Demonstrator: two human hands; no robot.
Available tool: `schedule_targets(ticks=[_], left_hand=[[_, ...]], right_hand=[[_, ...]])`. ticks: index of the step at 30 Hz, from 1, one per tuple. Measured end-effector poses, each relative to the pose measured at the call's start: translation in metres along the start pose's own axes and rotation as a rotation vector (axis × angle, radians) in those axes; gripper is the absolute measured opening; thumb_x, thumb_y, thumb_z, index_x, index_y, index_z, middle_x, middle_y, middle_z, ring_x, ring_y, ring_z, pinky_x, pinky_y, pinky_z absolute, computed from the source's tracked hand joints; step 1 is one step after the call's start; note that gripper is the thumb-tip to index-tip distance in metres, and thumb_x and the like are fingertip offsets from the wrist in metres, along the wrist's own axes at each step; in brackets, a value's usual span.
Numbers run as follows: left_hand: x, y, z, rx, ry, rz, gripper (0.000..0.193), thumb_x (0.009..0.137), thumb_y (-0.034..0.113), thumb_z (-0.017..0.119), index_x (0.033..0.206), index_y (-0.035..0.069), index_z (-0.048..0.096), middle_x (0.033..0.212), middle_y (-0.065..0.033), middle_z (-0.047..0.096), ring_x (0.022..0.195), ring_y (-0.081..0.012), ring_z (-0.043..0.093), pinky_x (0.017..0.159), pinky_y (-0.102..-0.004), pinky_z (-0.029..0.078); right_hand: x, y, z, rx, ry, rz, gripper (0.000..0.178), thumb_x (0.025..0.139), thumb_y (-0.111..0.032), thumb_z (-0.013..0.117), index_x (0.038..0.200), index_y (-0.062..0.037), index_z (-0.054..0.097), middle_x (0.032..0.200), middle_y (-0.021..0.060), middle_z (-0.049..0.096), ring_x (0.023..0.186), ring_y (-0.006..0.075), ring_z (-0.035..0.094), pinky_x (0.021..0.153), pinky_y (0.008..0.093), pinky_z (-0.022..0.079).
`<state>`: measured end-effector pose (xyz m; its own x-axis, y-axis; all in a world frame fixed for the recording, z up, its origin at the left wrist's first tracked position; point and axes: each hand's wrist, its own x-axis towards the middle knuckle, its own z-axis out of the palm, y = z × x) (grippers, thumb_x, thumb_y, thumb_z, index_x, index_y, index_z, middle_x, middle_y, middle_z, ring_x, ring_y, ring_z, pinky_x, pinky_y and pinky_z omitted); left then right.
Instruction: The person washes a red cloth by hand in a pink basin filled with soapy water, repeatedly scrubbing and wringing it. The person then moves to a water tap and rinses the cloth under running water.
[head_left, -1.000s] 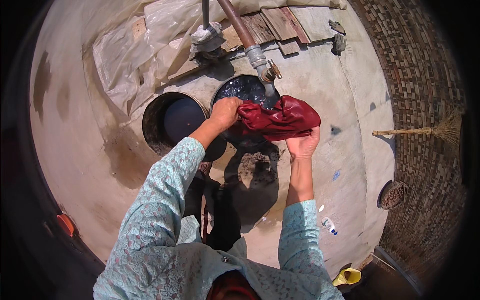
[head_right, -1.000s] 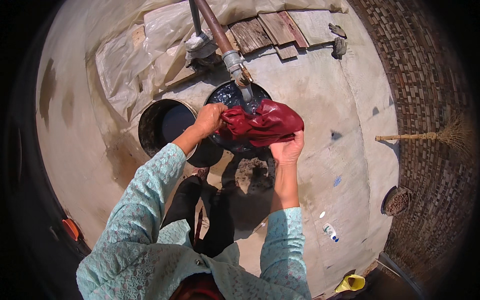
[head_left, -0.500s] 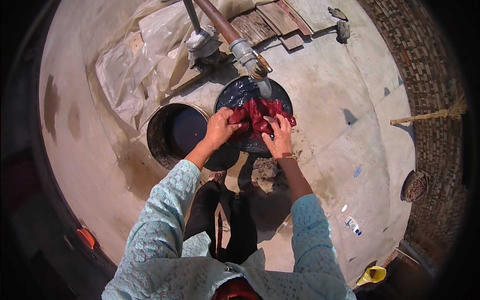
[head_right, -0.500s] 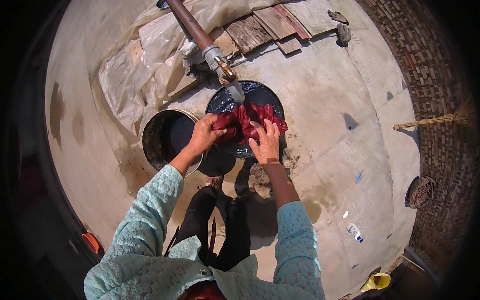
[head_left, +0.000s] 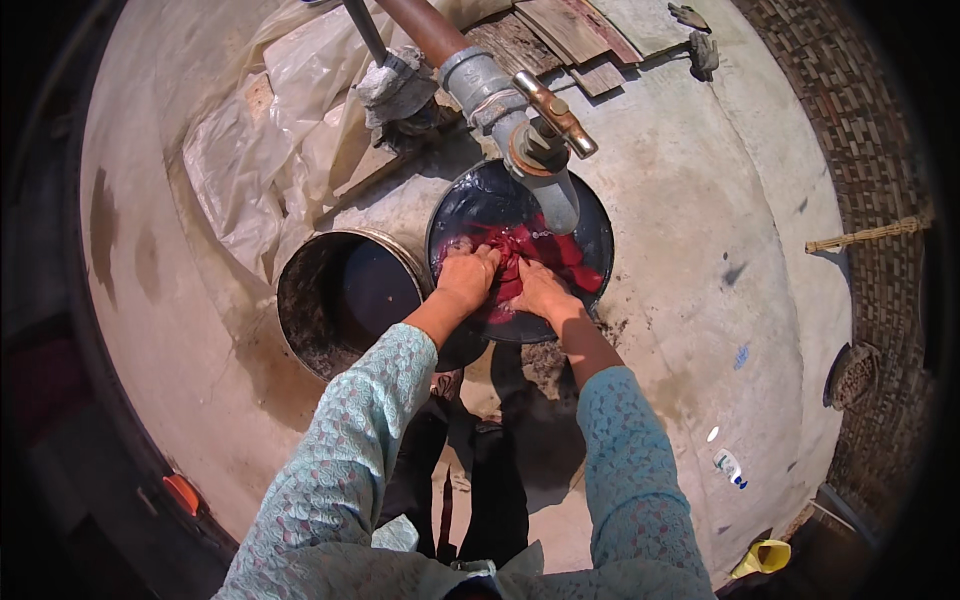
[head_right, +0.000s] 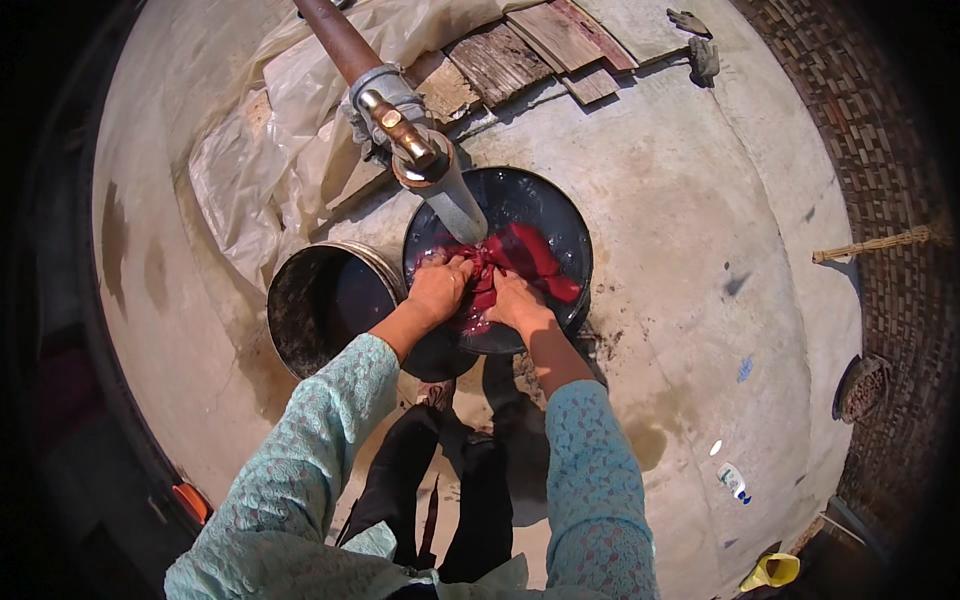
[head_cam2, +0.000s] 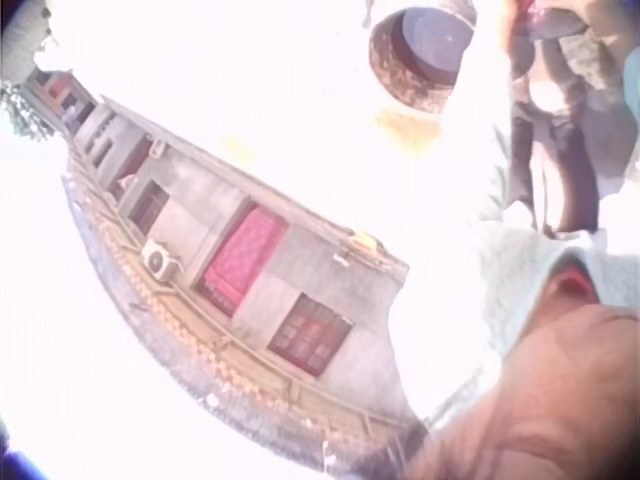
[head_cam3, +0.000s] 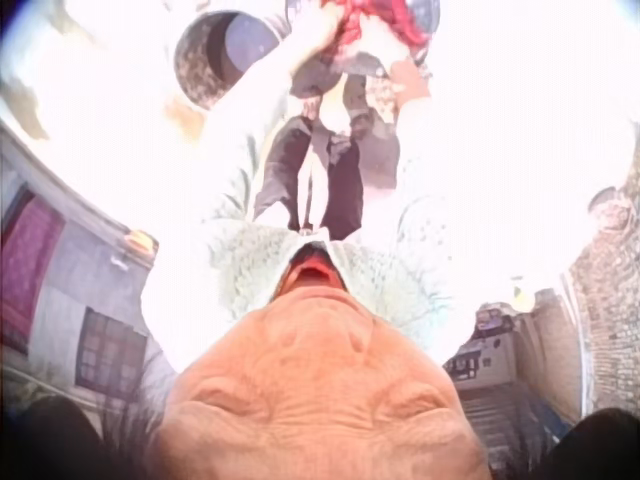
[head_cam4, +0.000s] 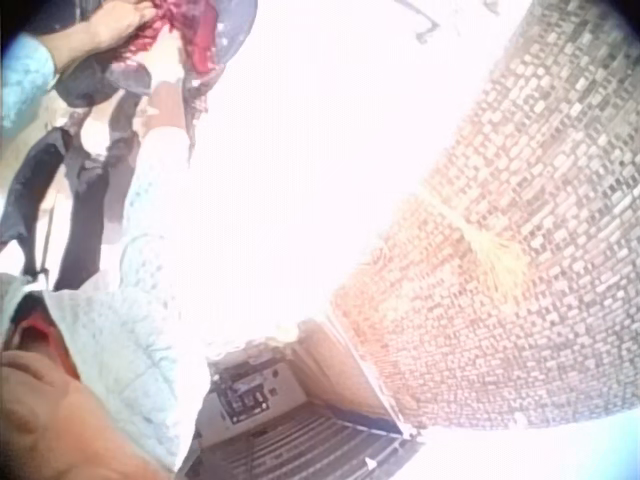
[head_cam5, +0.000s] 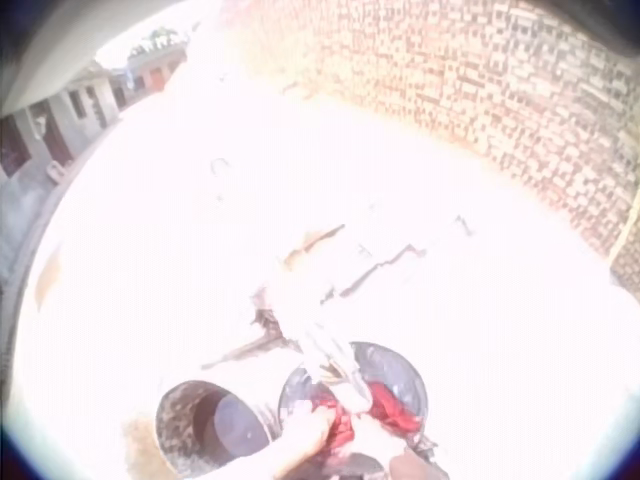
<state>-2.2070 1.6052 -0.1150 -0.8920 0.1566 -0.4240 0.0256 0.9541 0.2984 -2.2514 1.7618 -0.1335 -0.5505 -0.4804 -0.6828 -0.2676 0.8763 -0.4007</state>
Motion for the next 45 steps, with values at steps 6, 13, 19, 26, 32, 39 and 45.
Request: schedule_targets(ticks=[6,13,19,26,32,39,45], left_hand=[[0.026,-0.014,0.044,-0.007,0.009,-0.053,0.018,0.082,0.013,0.045,0.088,0.009,0.062,0.088,-0.0107,0.066,0.087,-0.0276,0.063,0.079,-0.039,0.047],[0.041,-0.025,0.041,-0.079,0.098,-0.075,0.022,0.078,0.013,0.049,0.096,0.009,0.061,0.097,-0.0145,0.065,0.09,-0.0307,0.063,0.077,-0.0424,0.049],[0.008,-0.037,0.0,-1.155,0.297,-0.173,0.03,0.08,-0.009,0.047,0.107,0.004,0.053,0.092,-0.0052,0.062,0.081,-0.0149,0.059,0.071,-0.0281,0.049],[-0.092,0.053,-0.112,-1.523,0.296,0.048,0.014,0.085,-0.003,0.054,0.097,0.005,0.05,0.087,0.0013,0.051,0.078,-0.0055,0.05,0.071,-0.0199,0.044],[-0.142,0.113,-0.192,-1.336,0.38,0.47,0.018,0.085,0.007,0.063,0.099,0.002,0.053,0.089,0.002,0.048,0.085,-0.0064,0.046,0.078,-0.0199,0.039],[-0.19,0.108,-0.25,-1.633,0.51,0.291,0.025,0.082,0.008,0.067,0.101,0.002,0.052,0.092,-0.0003,0.056,0.08,-0.0052,0.053,0.069,-0.0197,0.044],[-0.202,0.083,-0.279,-1.827,0.538,0.215,0.023,0.083,0.01,0.065,0.099,0.006,0.05,0.089,0.0008,0.06,0.076,-0.0045,0.056,0.064,-0.0191,0.045]], right_hand=[[0.016,-0.003,-0.008,0.101,-0.17,0.139,0.063,0.072,-0.029,0.071,0.128,-0.015,0.047,0.128,0.0146,0.05,0.118,0.0309,0.047,0.098,0.0401,0.04],[0.09,0.069,0.085,-0.095,-0.176,-0.155,0.058,0.08,-0.026,0.063,0.133,-0.0148,0.042,0.133,0.0168,0.045,0.122,0.0316,0.043,0.1,0.0396,0.037],[-0.026,-0.001,-0.001,0.382,0.088,-0.105,0.06,0.079,-0.014,0.064,0.133,-0.0063,0.04,0.13,0.0183,0.046,0.119,0.0337,0.045,0.102,0.0364,0.035],[-0.088,-0.03,0.013,0.637,0.687,-0.152,0.106,0.057,-0.016,0.082,0.141,-0.0076,0.018,0.137,0.0239,0.028,0.124,0.0419,0.032,0.101,0.045,0.034],[-0.066,-0.003,0.036,1.153,0.632,-0.503,0.049,0.084,-0.03,0.059,0.124,-0.0053,0.042,0.119,0.0096,0.049,0.107,0.0225,0.05,0.091,0.0352,0.043],[-0.162,-0.053,-0.082,1.046,0.668,-0.189,0.019,0.087,-0.01,0.054,0.104,-0.0054,0.057,0.095,0.0026,0.062,0.088,0.0106,0.056,0.081,0.0253,0.046],[-0.227,-0.07,-0.155,1.243,0.83,-0.33,0.024,0.09,-0.008,0.05,0.113,-0.0055,0.043,0.101,0.0057,0.059,0.088,0.013,0.058,0.078,0.026,0.048]])
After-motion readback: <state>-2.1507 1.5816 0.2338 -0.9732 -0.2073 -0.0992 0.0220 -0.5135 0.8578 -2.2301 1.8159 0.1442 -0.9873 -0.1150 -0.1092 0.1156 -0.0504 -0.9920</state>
